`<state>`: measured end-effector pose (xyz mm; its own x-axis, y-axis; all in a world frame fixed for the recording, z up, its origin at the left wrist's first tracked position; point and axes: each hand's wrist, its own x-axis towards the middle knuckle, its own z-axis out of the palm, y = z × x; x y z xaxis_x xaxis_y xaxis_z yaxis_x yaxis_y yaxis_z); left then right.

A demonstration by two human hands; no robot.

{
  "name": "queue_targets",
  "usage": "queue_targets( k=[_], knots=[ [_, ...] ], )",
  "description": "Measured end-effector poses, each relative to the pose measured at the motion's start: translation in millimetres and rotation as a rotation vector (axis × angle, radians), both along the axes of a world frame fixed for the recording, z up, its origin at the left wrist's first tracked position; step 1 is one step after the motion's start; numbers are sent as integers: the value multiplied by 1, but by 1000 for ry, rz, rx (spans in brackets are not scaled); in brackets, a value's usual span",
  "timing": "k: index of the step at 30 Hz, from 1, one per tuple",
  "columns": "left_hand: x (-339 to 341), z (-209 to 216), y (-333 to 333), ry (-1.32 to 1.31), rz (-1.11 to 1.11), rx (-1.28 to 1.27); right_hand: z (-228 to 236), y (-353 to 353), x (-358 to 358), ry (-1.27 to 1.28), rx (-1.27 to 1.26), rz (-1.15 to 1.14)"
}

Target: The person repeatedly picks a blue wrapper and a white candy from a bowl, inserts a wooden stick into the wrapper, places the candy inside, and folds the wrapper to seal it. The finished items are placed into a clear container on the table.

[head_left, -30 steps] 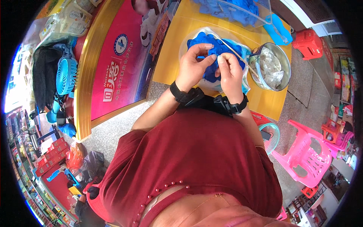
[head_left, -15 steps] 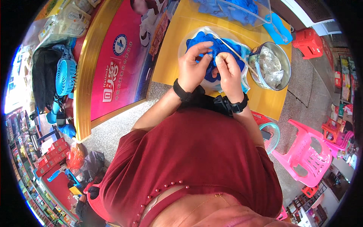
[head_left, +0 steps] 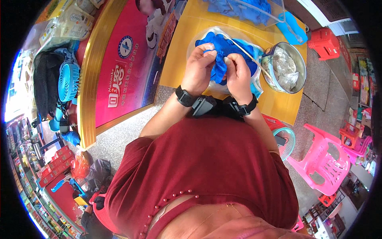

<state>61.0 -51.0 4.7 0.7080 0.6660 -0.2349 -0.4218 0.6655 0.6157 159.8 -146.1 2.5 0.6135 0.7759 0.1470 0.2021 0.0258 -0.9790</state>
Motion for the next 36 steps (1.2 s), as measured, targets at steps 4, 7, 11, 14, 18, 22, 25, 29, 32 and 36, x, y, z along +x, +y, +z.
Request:
queue_targets(
  k=[4,7,11,14,18,22,25,29,32,36],
  knots=[
    [3,-1,-2,7,12,-7,-14,-2,5,-128,22,-28],
    [0,7,-2,-14,-88,-54,-11,-4,4,-74,5,-27],
    [4,3,-4,28,-146,71,-8,-7,2,26,2,-23],
    [3,-4,-7,50,-102,122,-2,-7,1,64,31,-26],
    [4,-20,-6,154,39,285,3,-8,-4,58,47,6],
    [3,-6,-11,247,74,377,1,-7,-2,118,41,6],
    [1,-3,-10,245,52,360,-2,-7,0,153,30,8],
    [-2,-4,-7,160,30,190,-11,-6,0,90,-6,-27],
    [-3,-8,-6,84,-37,85,-23,-4,3,-80,30,-44],
    [-6,6,1,10,-204,-40,1,-10,-1,57,-1,47]
  ],
)
